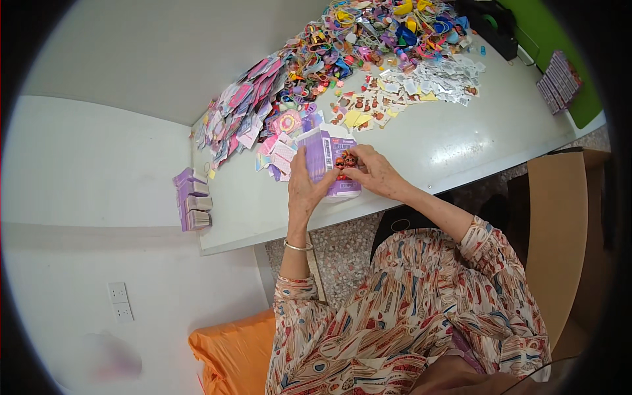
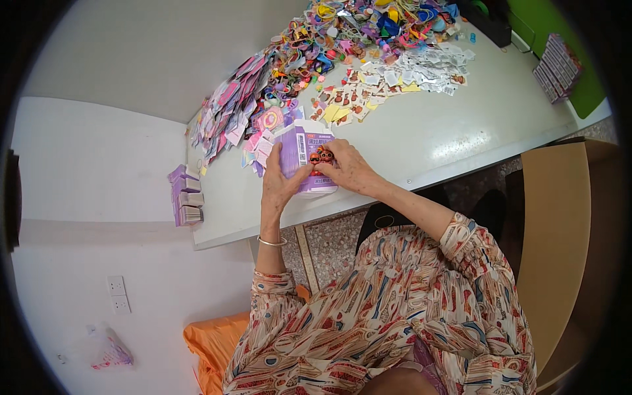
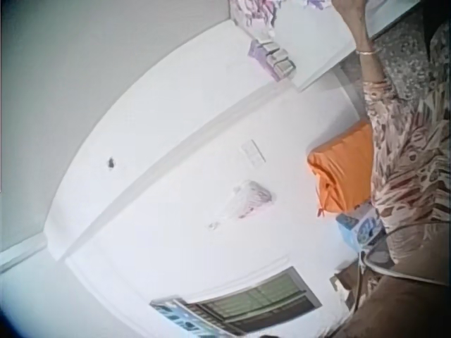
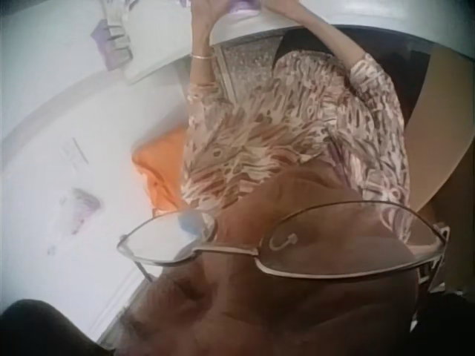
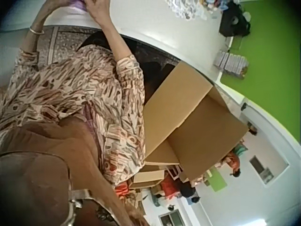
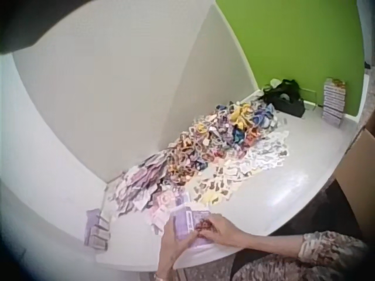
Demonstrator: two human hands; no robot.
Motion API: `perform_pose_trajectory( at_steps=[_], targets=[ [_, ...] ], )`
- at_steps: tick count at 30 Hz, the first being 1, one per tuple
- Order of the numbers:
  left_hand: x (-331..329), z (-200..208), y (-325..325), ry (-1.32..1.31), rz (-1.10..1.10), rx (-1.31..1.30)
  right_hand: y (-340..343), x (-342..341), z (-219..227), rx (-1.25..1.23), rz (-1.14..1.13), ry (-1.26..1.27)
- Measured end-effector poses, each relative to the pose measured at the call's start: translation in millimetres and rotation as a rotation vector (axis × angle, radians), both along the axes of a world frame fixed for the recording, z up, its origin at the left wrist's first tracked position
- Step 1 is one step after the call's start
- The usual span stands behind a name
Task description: Manually packaging small items into small boxes and then into a larger carton.
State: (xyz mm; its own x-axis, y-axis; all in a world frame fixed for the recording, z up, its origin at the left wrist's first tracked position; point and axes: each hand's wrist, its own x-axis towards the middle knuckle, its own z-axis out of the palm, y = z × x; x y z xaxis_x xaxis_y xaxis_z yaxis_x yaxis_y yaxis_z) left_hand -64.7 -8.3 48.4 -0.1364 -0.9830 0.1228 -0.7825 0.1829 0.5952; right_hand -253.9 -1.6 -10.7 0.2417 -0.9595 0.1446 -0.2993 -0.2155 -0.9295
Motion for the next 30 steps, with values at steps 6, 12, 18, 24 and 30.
perform_pose_trajectory(
  at_steps=[6, 12, 18, 24, 30],
  targets=[
    [4.7, 2.8, -16.9, -0.014, -0.151, -0.078, 7.1, -9.6, 11.6, 0.207, 0.089, -0.177],
    [5.8, 52.9, -30.3, -0.189, -0.415, 0.108, -10.8, -44.0, 46.9, -0.31, -0.074, 0.216],
    [-14.1, 63.3, -42.0, -0.435, -0.698, 0.036, -39.4, -33.5, 61.6, -0.627, 0.201, 0.453],
    [3.1, 38.2, -25.2, -0.303, -0.479, -0.307, -53.2, -29.0, 51.7, -0.223, 0.369, 0.457],
    [12.3, -6.7, 33.0, 0.325, 0.172, -0.297, -51.4, -41.0, 44.9, -0.029, 0.103, 0.266]
  ],
)
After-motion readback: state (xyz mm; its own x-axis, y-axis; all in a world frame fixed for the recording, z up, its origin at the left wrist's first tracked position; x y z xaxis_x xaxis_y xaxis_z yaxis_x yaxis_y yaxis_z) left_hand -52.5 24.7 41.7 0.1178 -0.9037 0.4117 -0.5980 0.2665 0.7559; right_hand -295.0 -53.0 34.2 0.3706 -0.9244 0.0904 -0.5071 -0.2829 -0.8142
